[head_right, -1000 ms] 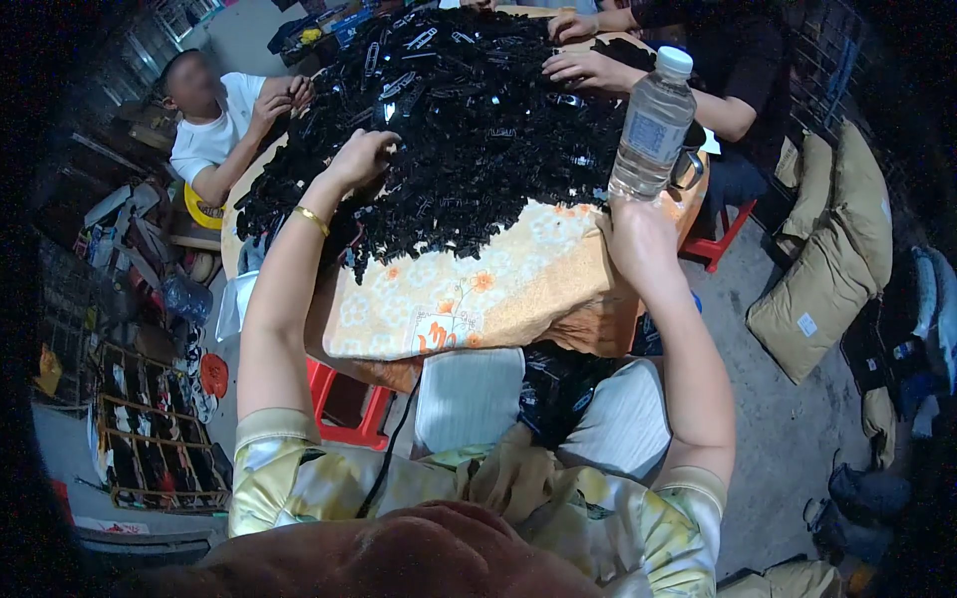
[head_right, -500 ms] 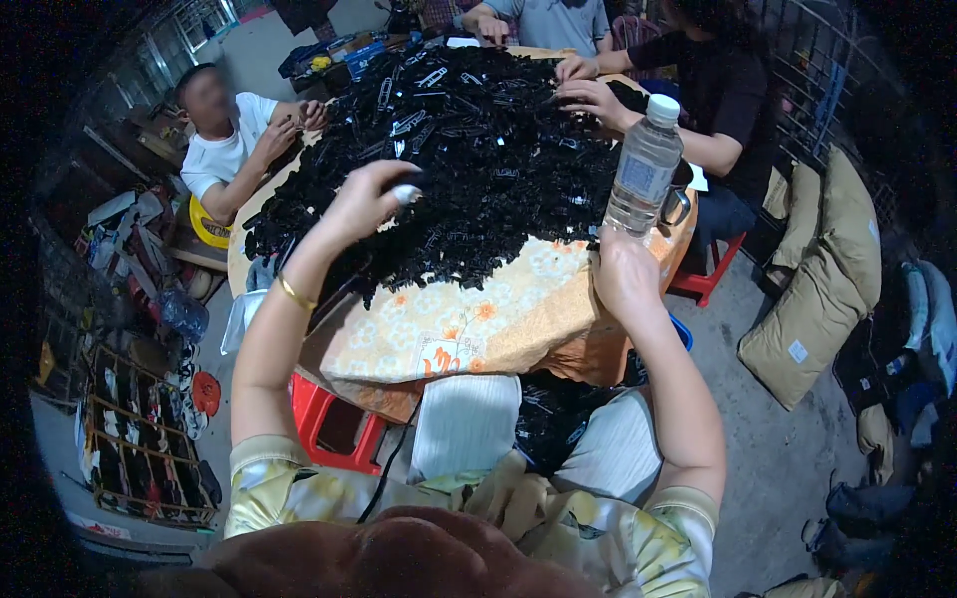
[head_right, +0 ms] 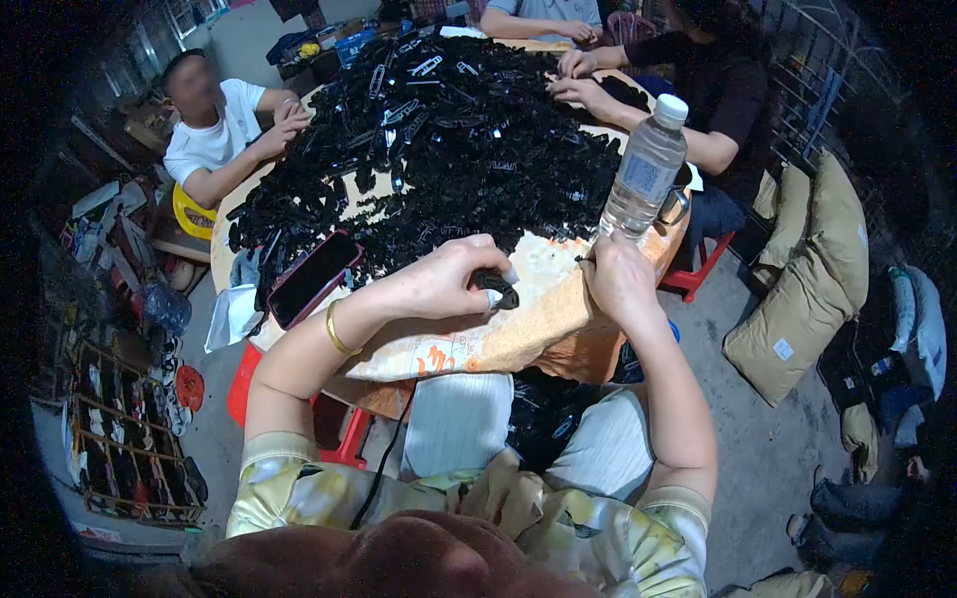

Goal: Assembling small black plastic components by inserting small silver parts into them.

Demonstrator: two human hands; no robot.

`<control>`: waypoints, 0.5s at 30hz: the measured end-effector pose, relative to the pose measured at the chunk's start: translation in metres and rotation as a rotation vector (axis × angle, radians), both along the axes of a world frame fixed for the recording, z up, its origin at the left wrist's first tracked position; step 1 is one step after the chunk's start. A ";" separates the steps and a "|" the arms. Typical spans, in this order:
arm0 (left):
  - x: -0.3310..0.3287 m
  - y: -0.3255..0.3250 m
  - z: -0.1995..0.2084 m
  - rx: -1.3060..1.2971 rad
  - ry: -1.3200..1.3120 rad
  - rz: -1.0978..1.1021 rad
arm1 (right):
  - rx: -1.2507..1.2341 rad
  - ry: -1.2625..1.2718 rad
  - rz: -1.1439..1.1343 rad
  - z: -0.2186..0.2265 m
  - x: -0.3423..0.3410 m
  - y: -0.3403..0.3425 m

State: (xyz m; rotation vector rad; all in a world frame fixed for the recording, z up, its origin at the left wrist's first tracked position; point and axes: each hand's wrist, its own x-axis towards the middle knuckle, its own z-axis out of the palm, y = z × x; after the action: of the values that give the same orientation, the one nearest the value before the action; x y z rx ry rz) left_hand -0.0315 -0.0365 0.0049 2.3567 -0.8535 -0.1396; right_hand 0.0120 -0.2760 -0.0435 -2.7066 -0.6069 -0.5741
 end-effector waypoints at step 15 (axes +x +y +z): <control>0.012 -0.004 -0.035 -0.848 0.718 0.191 | 0.567 0.096 0.325 0.020 -0.019 0.029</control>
State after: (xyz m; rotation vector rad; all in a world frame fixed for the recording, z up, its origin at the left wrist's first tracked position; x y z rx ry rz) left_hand -0.0197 -0.0404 -0.0296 1.4086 -0.2373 -0.4180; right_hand -0.0074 -0.2467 -0.0231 -2.0425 -0.7115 -0.4431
